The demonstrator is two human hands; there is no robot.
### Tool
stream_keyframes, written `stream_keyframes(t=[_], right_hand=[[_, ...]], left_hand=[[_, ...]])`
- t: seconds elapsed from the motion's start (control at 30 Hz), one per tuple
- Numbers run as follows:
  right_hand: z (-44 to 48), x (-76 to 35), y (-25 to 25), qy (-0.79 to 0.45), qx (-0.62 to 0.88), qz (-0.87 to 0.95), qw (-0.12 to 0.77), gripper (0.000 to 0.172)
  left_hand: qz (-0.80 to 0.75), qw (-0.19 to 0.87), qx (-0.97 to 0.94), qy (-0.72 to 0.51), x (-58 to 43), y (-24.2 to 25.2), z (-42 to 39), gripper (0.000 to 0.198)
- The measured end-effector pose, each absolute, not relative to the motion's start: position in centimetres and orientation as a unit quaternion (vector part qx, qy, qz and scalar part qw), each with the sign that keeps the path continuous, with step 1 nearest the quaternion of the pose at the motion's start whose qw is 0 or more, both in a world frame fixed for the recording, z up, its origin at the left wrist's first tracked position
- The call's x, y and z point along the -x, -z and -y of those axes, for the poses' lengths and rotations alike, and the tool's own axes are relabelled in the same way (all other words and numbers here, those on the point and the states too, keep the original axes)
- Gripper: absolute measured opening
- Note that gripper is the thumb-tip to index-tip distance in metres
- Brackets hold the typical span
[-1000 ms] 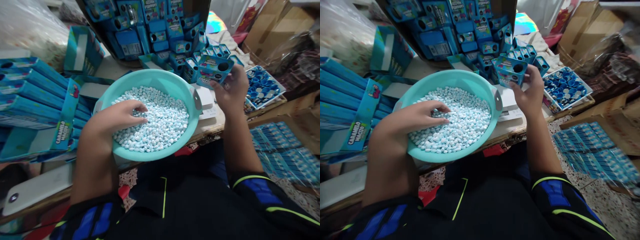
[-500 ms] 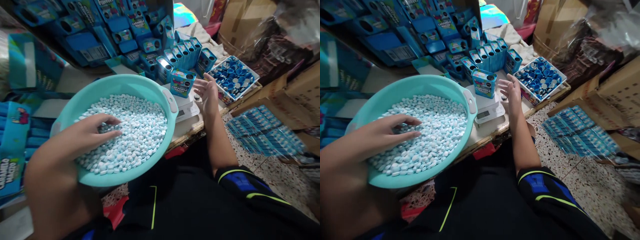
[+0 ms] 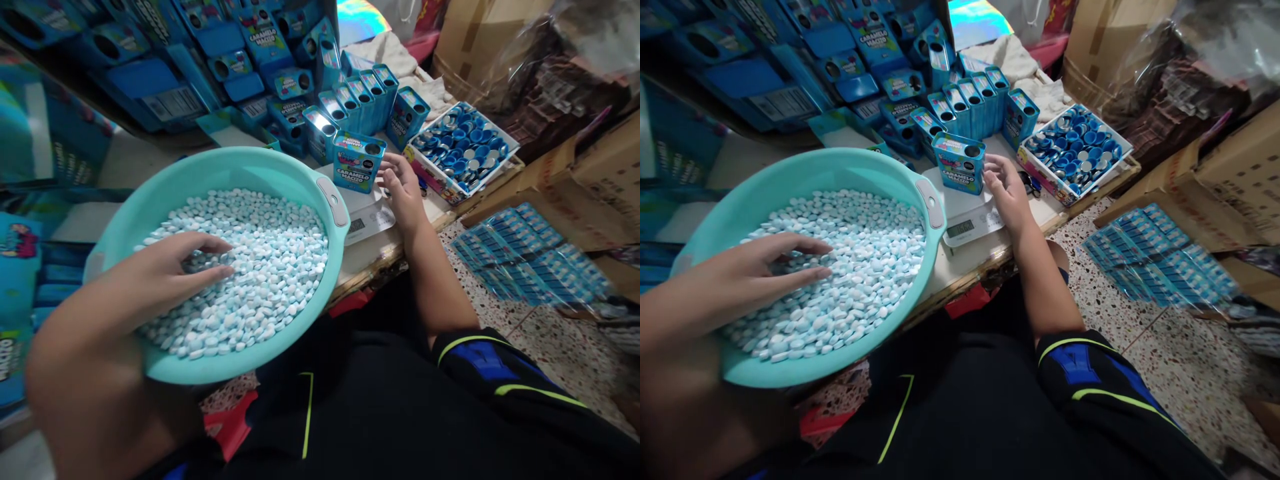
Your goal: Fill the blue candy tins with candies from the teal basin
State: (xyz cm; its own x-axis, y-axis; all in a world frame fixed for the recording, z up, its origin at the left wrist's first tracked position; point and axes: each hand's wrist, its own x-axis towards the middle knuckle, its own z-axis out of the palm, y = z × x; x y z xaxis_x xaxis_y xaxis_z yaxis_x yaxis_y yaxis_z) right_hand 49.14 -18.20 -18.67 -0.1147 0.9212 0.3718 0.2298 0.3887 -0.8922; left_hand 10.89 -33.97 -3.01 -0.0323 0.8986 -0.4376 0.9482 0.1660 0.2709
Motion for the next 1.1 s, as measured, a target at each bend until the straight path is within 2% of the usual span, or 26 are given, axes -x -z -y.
stream_keyframes(t=[0.1, 0.27, 0.37, 0.53, 0.67, 0.73, 0.9, 0.97, 1.03, 1.1], right_hand=[[17.8, -49.1, 19.2, -0.333, 0.419, 0.687, 0.492, 0.073], [16.4, -48.2, 19.3, -0.317, 0.382, 0.720, 0.484, 0.082], [16.7, -47.4, 17.1, -0.306, 0.368, 0.735, 0.480, 0.069], [21.1, -45.4, 10.1, -0.193, 0.372, 0.757, 0.501, 0.053], [24.0, -43.0, 6.0, -0.180, 0.335, 0.816, 0.435, 0.037], [24.5, -42.0, 5.4, -0.154, 0.333, 0.837, 0.405, 0.039], [25.2, -41.6, 5.8, 0.013, 0.372, 0.855, 0.360, 0.042], [25.2, -42.1, 6.2, 0.032, 0.391, 0.852, 0.346, 0.044], [24.5, -42.9, 7.1, 0.033, 0.418, 0.835, 0.357, 0.047], [23.0, -43.9, 8.6, 0.019, 0.447, 0.797, 0.406, 0.055]], left_hand=[[-0.710, 0.262, -0.652, 0.051, -10.7, 3.1, 33.9, 0.067], [-0.694, 0.268, -0.666, 0.064, -10.7, 3.0, 33.8, 0.068], [-0.691, 0.270, -0.668, 0.060, -10.9, 2.8, 33.9, 0.064], [-0.676, 0.287, -0.677, 0.044, -11.1, 2.5, 34.6, 0.063], [-0.672, 0.285, -0.683, 0.037, -10.9, 2.7, 34.9, 0.062], [-0.669, 0.288, -0.685, 0.026, -10.7, 3.1, 35.0, 0.063], [-0.662, 0.291, -0.691, 0.014, -10.3, 3.6, 35.0, 0.069], [-0.662, 0.283, -0.693, 0.014, -10.3, 3.6, 35.0, 0.068], [-0.665, 0.283, -0.691, 0.013, -10.5, 3.4, 35.0, 0.066], [-0.669, 0.284, -0.687, 0.015, -10.7, 3.2, 35.0, 0.065]])
